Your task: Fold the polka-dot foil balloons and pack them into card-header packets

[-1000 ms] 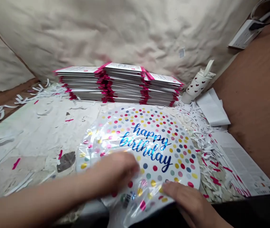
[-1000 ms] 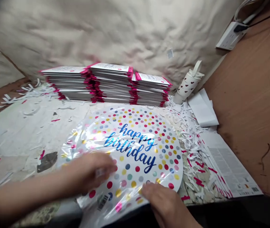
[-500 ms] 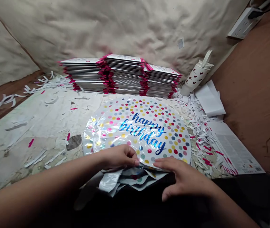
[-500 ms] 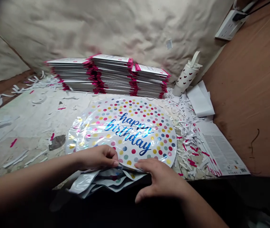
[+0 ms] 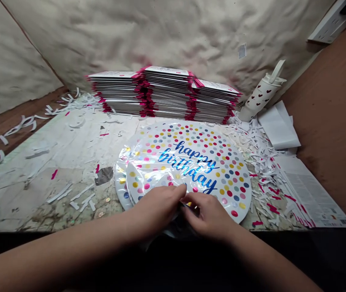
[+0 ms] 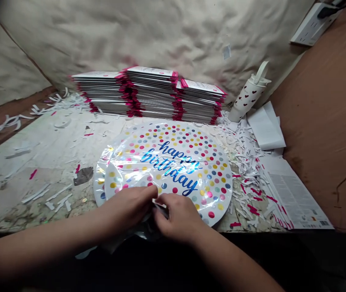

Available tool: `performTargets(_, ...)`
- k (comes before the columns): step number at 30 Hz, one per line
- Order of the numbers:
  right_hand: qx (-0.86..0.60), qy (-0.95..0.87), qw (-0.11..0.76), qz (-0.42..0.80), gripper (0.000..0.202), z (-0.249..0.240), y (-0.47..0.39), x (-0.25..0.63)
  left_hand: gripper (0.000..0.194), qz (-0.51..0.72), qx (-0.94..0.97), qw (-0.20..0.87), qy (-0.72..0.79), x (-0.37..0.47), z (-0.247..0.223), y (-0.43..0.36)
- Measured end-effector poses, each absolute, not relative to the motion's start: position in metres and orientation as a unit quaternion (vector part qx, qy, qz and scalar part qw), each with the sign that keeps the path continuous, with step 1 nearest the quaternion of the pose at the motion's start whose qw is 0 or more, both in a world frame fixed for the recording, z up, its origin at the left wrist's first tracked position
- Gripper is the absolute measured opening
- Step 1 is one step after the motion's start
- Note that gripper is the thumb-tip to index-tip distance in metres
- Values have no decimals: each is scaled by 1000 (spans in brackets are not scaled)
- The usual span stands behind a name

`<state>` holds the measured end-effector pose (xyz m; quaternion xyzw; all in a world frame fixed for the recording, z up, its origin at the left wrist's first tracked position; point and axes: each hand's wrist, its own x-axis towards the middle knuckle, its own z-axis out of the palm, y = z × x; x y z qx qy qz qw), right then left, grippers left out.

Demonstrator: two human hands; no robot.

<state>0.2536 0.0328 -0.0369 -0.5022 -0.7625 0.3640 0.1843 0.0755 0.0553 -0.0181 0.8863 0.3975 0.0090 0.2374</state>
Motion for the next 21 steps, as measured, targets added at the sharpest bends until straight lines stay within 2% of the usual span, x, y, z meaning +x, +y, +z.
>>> performTargets(5, -503, -722, 259, 398, 19, -50, 30, 255, 44, -31, 876, 163, 453, 22, -17, 59)
performTargets(8, -527, -680, 316, 401, 22, -57, 27, 263, 45, 15, 844, 70, 532, -26, -14, 71)
performTargets(10, -527, -681, 335, 383, 22, -60, 21, 264, 64, 66, 853, 45, 515, -42, -15, 78)
performTargets(12, -479, -738, 323, 349, 20, -64, 13, 262, 82, 95, 884, 80, 451, -41, -23, 81)
performTargets(13, -446, -780, 300, 320, 28, -67, 7, 262, 82, 91, 897, 108, 420, -37, -31, 80)
performTargets(15, -412, -845, 239, 243, 58, -76, -2, 268, 72, 60, 915, 148, 371, -26, -51, 77)
performTargets(17, -462, -851, 194, 161, 80, -89, -6, 287, 64, 48, 924, 159, 344, -19, -72, 72)
performTargets(19, -573, -795, 179, 86, 83, -101, -4, 318, 57, 75, 927, 152, 336, -18, -86, 68)
performTargets(21, -664, -728, 169, 26, 78, -107, 4, 352, 52, 108, 920, 150, 346, -20, -92, 66)
